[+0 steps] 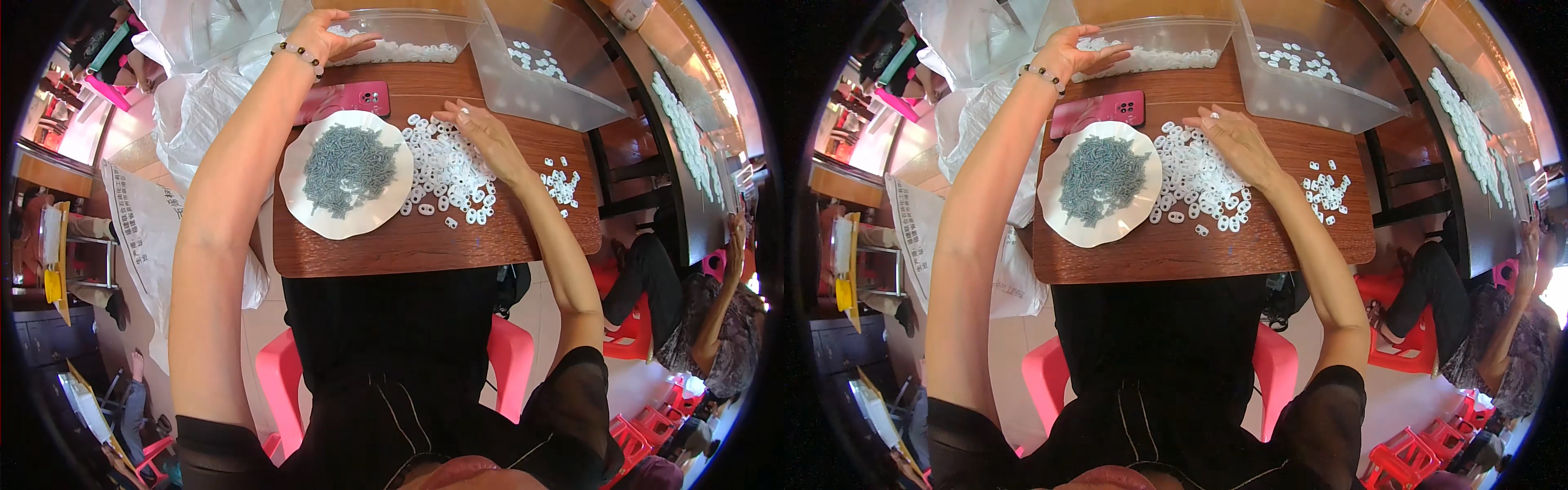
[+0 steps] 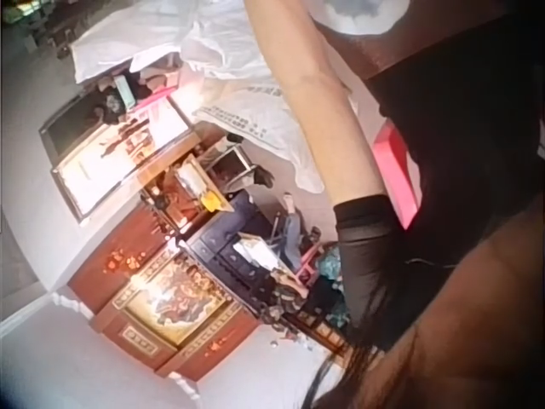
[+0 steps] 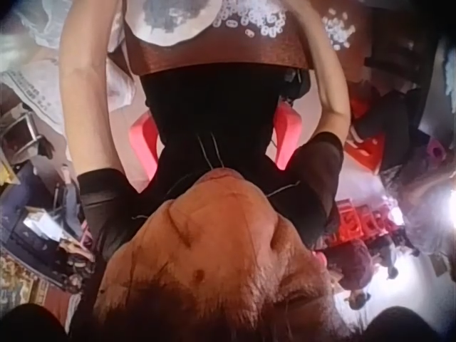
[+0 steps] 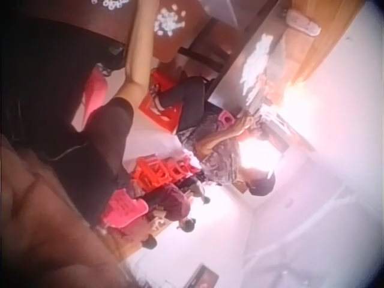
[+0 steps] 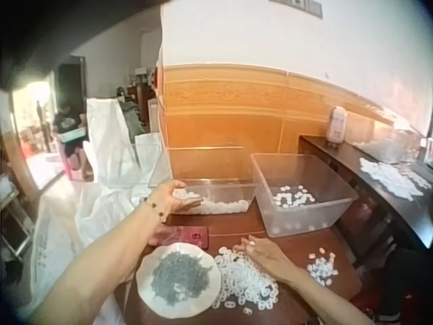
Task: Assembling small white plastic components by inserting tiny pins into them.
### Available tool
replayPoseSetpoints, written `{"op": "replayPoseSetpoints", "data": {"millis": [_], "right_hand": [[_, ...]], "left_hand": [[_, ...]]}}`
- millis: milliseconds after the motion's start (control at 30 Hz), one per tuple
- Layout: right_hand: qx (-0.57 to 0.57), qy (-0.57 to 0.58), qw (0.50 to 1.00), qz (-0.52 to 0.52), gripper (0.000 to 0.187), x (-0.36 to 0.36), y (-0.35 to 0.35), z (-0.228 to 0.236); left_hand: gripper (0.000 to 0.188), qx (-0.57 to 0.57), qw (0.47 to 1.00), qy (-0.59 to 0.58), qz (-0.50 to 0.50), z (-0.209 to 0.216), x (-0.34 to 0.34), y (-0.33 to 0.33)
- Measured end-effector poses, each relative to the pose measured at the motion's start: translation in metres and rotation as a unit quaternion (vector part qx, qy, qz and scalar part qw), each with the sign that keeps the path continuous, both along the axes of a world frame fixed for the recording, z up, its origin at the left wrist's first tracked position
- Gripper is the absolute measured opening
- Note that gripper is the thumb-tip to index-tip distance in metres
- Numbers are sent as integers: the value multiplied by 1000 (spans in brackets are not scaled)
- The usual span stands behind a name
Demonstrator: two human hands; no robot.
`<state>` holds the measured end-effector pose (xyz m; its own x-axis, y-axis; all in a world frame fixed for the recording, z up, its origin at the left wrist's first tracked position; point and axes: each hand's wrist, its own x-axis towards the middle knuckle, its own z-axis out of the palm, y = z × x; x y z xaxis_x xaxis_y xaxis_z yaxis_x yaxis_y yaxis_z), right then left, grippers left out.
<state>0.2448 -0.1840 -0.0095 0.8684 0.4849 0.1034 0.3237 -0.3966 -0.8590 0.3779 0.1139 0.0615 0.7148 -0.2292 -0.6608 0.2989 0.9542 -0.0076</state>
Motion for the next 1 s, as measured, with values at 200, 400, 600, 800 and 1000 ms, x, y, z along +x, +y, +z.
{"op": "replayPoseSetpoints", "data": {"millis": [200,400,600,800,1000], "right_hand": [[-159,-126,979,-15,61,20,-5,-23],[-164,-130,978,23,61,15,-8,-29],[-82,-95,991,45,62,-1,-7,-14],[9,-5,999,33,50,-12,-4,-2],[-170,-239,955,36,32,-25,4,12]], "left_hand": [[77,47,999,-20,-11,5,-4,-1],[85,103,994,-35,-17,5,-5,-2],[93,159,986,-50,-23,4,-8,-2],[83,170,972,-153,-58,-12,-33,13],[30,416,863,-285,-46,-16,-164,2]]}}
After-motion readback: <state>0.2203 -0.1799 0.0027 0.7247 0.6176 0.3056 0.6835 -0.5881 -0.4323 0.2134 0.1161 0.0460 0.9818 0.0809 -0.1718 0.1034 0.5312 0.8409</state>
